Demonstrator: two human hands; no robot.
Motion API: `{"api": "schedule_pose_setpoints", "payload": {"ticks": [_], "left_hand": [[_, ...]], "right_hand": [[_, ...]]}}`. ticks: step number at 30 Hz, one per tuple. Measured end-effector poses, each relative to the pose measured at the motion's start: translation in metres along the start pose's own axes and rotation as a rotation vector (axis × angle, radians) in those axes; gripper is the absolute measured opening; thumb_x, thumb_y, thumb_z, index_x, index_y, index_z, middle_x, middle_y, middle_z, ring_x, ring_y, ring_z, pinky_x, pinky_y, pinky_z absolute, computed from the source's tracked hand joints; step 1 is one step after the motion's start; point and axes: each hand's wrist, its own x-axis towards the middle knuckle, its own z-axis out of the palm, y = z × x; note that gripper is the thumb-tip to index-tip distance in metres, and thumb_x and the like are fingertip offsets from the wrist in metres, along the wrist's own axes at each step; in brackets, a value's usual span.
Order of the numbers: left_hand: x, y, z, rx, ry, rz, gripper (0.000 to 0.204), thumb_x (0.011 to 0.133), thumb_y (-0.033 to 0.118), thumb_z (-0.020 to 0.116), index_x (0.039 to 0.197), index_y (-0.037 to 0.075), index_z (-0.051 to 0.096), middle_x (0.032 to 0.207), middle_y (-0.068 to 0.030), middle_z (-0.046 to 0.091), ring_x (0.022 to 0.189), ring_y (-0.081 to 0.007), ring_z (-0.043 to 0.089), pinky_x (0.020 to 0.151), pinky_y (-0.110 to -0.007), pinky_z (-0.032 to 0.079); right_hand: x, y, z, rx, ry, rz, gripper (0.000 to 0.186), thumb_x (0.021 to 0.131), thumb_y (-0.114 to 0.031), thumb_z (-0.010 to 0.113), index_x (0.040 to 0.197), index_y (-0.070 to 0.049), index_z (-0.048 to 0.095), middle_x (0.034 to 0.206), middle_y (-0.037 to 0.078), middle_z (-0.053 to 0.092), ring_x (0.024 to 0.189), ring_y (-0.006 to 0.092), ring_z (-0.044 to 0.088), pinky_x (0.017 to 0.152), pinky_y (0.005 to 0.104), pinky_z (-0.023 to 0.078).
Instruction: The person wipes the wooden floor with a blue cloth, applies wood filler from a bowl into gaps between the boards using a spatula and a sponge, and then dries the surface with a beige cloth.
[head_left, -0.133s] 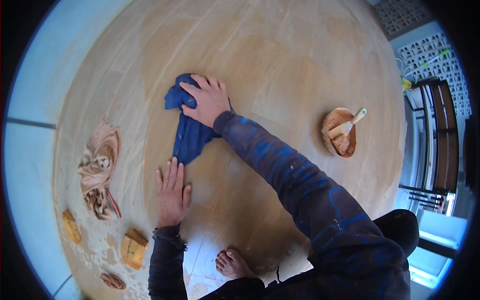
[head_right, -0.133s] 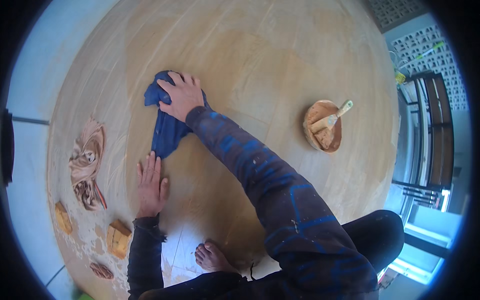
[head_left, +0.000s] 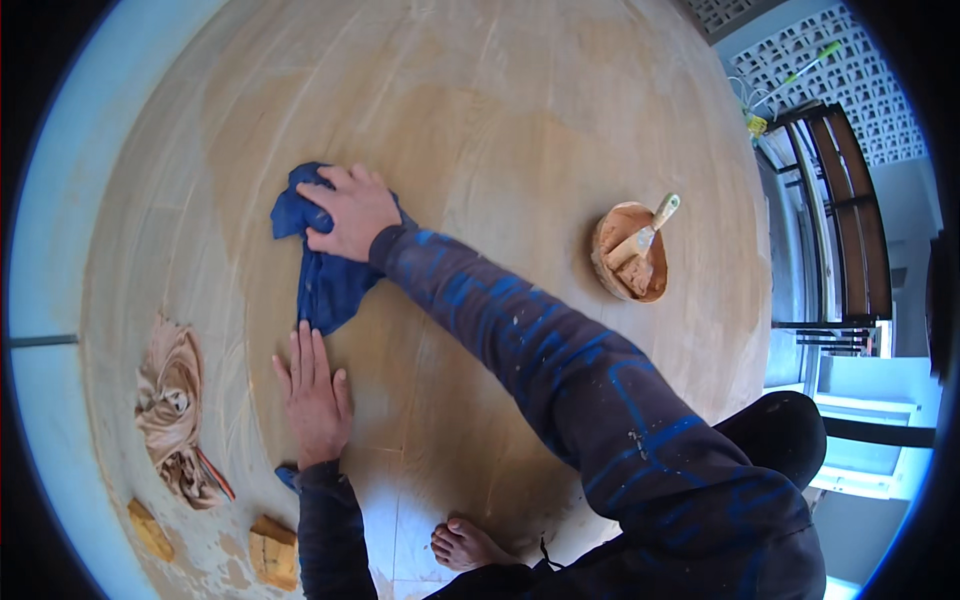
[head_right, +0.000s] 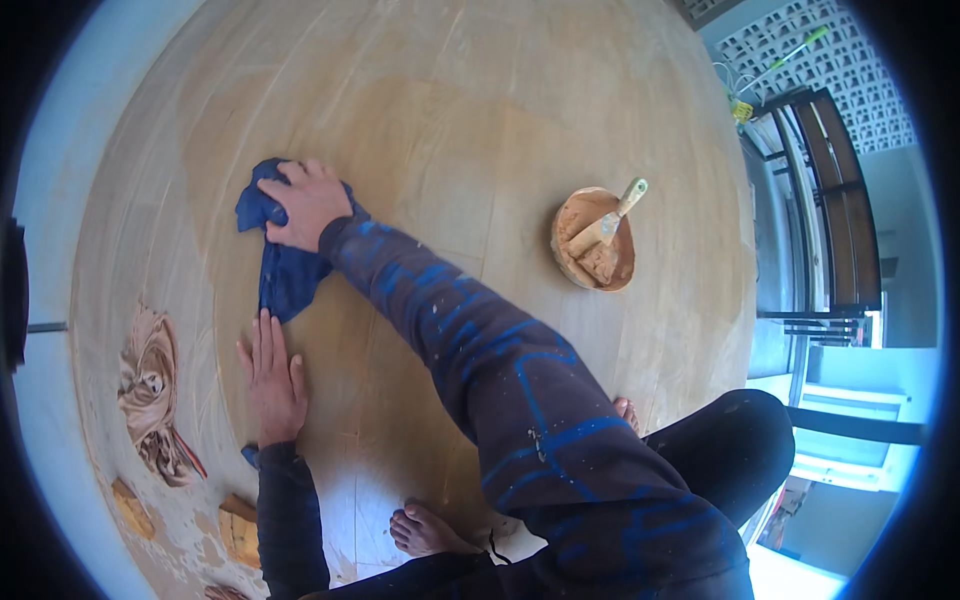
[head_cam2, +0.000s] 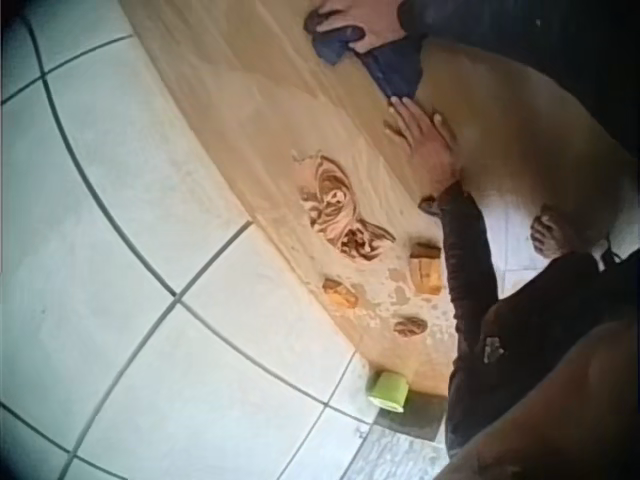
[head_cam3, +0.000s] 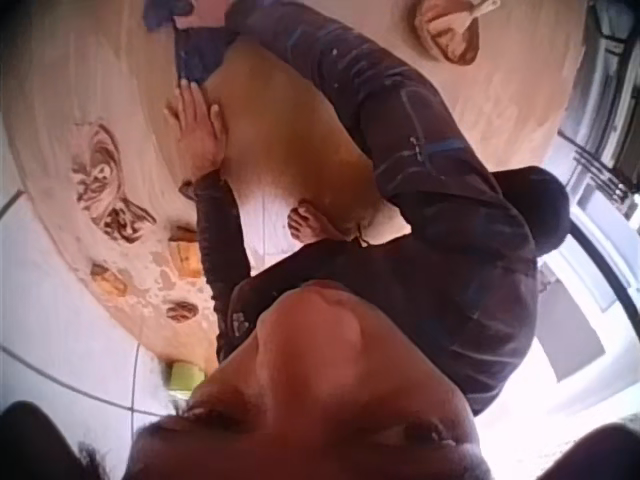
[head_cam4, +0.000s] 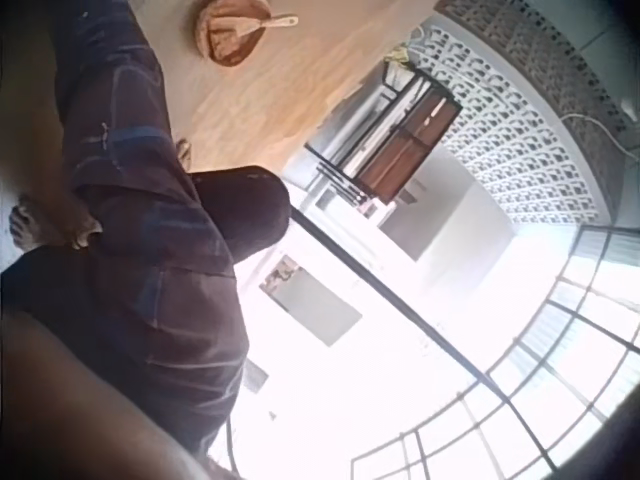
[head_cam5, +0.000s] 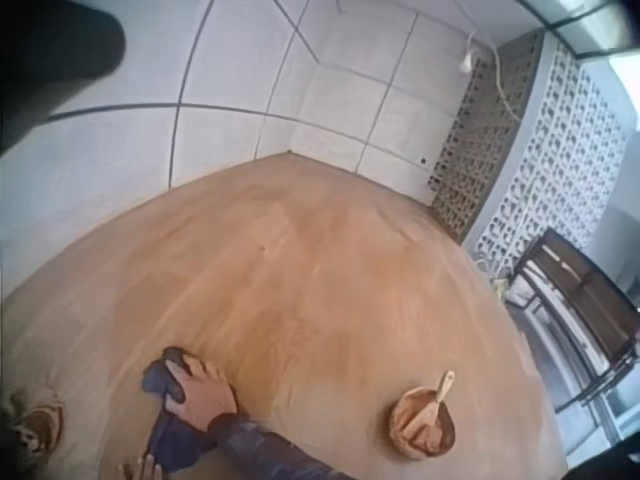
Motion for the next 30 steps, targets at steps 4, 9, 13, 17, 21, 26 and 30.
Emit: {"api": "schedule_pose_setpoints", "payload": {"ticks": [4, 9, 13, 17, 21, 26, 30], "left_hand": [[-0.072, 0.014, 0.019, -0.036, 0.033, -0.023, 0.058, 0.109, 0.028, 0.041, 0.157, -0.004, 0.041, 0.167, -0.0226, 0.037, 0.157, -0.0418, 0.031, 0.129, -0.063, 0.013], [-0.204, 0.046, 0.034, -0.202, 0.115, -0.078, 0.038, 0.106, 0.023, 0.044, 0.132, -0.001, 0.058, 0.14, -0.025, 0.059, 0.126, -0.0441, 0.055, 0.109, -0.059, 0.038], [-0.357, 0.005, 0.046, -0.037, 0.141, -0.285, 0.04, 0.107, 0.028, 0.047, 0.137, 0.002, 0.056, 0.144, -0.0243, 0.055, 0.128, -0.0451, 0.052, 0.108, -0.061, 0.036], [-0.304, 0.081, -0.003, 0.1, 0.28, -0.407, 0.059, 0.105, 0.05, 0.063, 0.144, 0.006, 0.061, 0.142, -0.0161, 0.062, 0.12, -0.0408, 0.063, 0.106, -0.062, 0.045], [-0.281, 0.093, 0.007, 0.185, -0.003, -0.456, 0.048, 0.106, 0.033, 0.051, 0.144, 0.005, 0.056, 0.163, -0.0266, 0.04, 0.15, -0.0473, 0.035, 0.122, -0.064, 0.024], [-0.245, 0.094, 0.026, 0.17, 0.079, -0.476, 0.04, 0.105, 0.029, 0.056, 0.139, 0.007, 0.059, 0.165, -0.0237, 0.037, 0.153, -0.0482, 0.029, 0.122, -0.065, 0.022], [-0.211, 0.092, 0.046, 0.049, 0.258, -0.507, 0.023, 0.099, 0.011, 0.064, 0.121, 0.006, 0.063, 0.16, -0.0215, 0.043, 0.143, -0.0464, 0.039, 0.116, -0.062, 0.032]], "right_hand": [[-0.065, -0.034, -0.016, 0.055, -0.082, -0.04, 0.063, 0.071, -0.038, 0.082, 0.13, -0.019, 0.072, 0.135, 0.013, 0.062, 0.115, 0.0356, 0.055, 0.098, 0.0475, 0.047], [-0.236, -0.128, -0.066, 0.21, -0.331, -0.02, 0.073, 0.071, -0.037, 0.087, 0.138, -0.018, 0.065, 0.147, 0.013, 0.055, 0.125, 0.0346, 0.053, 0.099, 0.047, 0.046], [-0.333, -0.218, -0.051, 0.38, -0.565, -0.256, 0.08, 0.072, -0.04, 0.089, 0.143, -0.02, 0.06, 0.154, 0.011, 0.051, 0.13, 0.033, 0.051, 0.104, 0.0477, 0.044], [-0.303, -0.174, -0.071, 0.277, -0.47, -0.118, 0.078, 0.074, -0.038, 0.088, 0.144, -0.021, 0.059, 0.154, 0.011, 0.05, 0.131, 0.0328, 0.051, 0.104, 0.0479, 0.044], [-0.219, -0.073, -0.099, 0.025, -0.215, 0.083, 0.066, 0.078, -0.034, 0.083, 0.141, -0.023, 0.065, 0.147, 0.01, 0.055, 0.12, 0.033, 0.053, 0.098, 0.0473, 0.044], [-0.087, 0.08, -0.099, -0.192, 0.008, 0.158, 0.063, 0.08, -0.043, 0.081, 0.141, -0.029, 0.067, 0.143, 0.008, 0.061, 0.126, 0.0352, 0.054, 0.105, 0.0482, 0.043], [-0.004, 0.175, -0.108, -0.33, 0.105, 0.331, 0.068, 0.081, -0.052, 0.077, 0.144, -0.027, 0.065, 0.145, 0.012, 0.062, 0.126, 0.0377, 0.057, 0.109, 0.0459, 0.048]]}}
